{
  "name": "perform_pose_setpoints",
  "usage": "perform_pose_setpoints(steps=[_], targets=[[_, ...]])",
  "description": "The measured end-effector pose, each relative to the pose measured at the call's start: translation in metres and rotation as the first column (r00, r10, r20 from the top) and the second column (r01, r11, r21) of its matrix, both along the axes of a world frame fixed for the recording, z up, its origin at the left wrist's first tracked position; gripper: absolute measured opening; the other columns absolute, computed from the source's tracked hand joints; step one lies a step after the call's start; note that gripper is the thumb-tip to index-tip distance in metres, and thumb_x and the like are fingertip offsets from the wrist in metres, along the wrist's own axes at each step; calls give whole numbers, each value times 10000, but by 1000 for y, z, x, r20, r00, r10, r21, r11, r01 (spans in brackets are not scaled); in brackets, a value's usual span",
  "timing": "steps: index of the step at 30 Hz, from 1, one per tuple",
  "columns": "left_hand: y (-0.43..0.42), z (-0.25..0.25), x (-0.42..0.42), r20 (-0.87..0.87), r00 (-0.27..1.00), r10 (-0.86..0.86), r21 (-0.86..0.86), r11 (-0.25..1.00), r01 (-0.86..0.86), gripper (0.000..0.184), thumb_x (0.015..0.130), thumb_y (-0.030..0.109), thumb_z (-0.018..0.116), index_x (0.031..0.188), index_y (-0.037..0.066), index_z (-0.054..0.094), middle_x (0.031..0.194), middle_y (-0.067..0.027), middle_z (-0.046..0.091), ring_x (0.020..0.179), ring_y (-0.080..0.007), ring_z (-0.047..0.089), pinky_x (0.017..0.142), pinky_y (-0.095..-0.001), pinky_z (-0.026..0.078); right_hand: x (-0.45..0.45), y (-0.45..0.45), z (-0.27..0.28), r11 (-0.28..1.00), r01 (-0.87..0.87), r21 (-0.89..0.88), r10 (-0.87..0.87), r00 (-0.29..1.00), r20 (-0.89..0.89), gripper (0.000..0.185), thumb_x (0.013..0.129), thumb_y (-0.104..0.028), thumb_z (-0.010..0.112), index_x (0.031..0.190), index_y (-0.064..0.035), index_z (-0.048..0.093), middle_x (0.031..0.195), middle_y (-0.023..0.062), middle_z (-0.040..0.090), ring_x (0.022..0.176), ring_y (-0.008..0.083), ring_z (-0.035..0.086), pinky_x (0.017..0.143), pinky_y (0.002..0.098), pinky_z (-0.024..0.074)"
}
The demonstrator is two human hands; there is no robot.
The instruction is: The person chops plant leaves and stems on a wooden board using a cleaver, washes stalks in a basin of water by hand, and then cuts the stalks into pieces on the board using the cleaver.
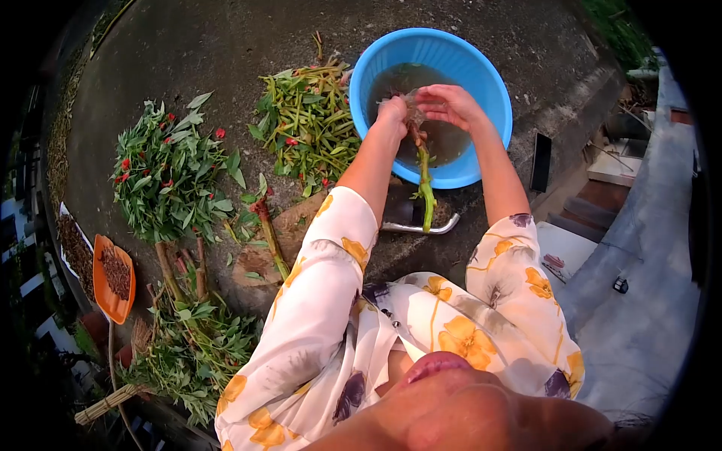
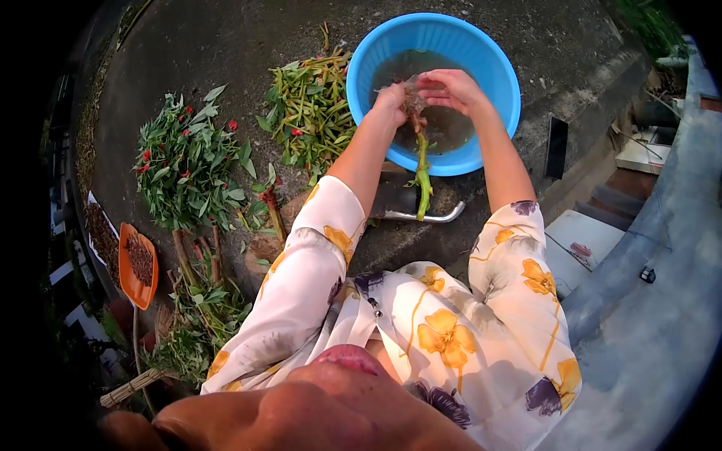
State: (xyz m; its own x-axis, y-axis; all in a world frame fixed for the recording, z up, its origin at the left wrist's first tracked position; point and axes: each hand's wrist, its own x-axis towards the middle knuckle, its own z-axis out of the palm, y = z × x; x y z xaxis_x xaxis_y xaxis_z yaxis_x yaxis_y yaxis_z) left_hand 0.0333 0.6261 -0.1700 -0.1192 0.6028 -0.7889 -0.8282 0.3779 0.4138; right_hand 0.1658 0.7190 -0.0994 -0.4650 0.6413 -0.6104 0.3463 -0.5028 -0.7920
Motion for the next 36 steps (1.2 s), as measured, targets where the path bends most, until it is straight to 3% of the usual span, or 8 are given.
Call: perform_pose_setpoints(steps=[3, 9, 11, 14, 20, 22, 28, 36], targets=[[1, 10, 6, -47, 984, 173, -93, 980, -177, 188, 1028, 178, 471, 906, 47, 529, 731, -88, 519, 578, -227, 526, 514, -419, 493, 12, 32, -60, 932, 124, 339, -221, 939, 262, 249, 945, -220, 626, 1120, -51, 676, 1042, 98, 707, 914, 188, 693, 801, 295, 572], [13, -16, 5, 0, 901, 433, 69, 899, -432, 333, 1072, 206, 280, 1158, -1, 526, 899, -127, 571, 737, -265, 571, 633, -414, 519, -11, -21, -13, 955, 11, -297, -106, 945, -308, 214, 954, -159, 593, 1080, -8, 677, 967, 98, 703, 865, 171, 685, 720, 309, 577], [8, -23, 0, 77, 912, 403, 133, 903, -410, 320, 1069, 193, 299, 1170, -11, 523, 944, -148, 590, 759, -273, 589, 643, -423, 528, -6, -41, -5, 957, -168, 238, 161, 986, 49, 223, 969, -165, 580, 1066, 14, 669, 955, 91, 698, 834, 156, 681, 681, 286, 576], [5, 2, 6, 112, 898, 425, 123, 891, -437, 279, 1063, 176, 375, 1164, -33, 530, 1036, -185, 629, 806, -287, 621, 672, -435, 542, -2, -48, -23, 928, -323, 184, 315, 946, 76, 273, 1005, -206, 565, 1158, 7, 636, 954, 80, 683, 798, 137, 667, 698, 273, 571], [0, 9, 3, -65, 994, 85, 315, 947, -60, 268, 1065, 244, 427, 1028, 18, 567, 1002, -145, 653, 815, -228, 639, 670, -353, 523, -4, -45, -27, 978, -45, -205, 1, 978, -209, 344, 1041, -364, 465, 952, -45, 560, 705, -1, 534, 570, 74, 486, 457, 208, 398], [0, 14, 5, -80, 996, -38, 331, 942, 62, 313, 1077, 242, 379, 1082, -16, 557, 1084, -167, 650, 900, -268, 646, 737, -400, 549, 8, -25, -43, 684, -306, -662, -155, 826, -542, 383, 1045, -417, 445, 905, -72, 536, 681, -17, 493, 522, 61, 426, 424, 195, 339], [-5, 33, 4, -33, 999, -39, 452, 891, 50, 321, 1080, 236, 374, 1167, -47, 497, 1043, -183, 665, 945, -287, 682, 790, -416, 587, -5, -59, -10, 899, -15, -439, -137, 940, -313, 417, 1042, -467, 428, 890, -92, 530, 672, -17, 493, 493, 62, 430, 411, 206, 364], [-8, 40, 4, -28, 995, 96, 376, 923, -79, 257, 1047, 235, 500, 1150, 0, 493, 990, -169, 660, 897, -297, 693, 710, -437, 574, 20, -79, 28, 944, -308, -121, 284, 942, -180, 315, 1055, -364, 448, 1067, -64, 541, 794, 20, 582, 613, 81, 553, 518, 227, 483]])
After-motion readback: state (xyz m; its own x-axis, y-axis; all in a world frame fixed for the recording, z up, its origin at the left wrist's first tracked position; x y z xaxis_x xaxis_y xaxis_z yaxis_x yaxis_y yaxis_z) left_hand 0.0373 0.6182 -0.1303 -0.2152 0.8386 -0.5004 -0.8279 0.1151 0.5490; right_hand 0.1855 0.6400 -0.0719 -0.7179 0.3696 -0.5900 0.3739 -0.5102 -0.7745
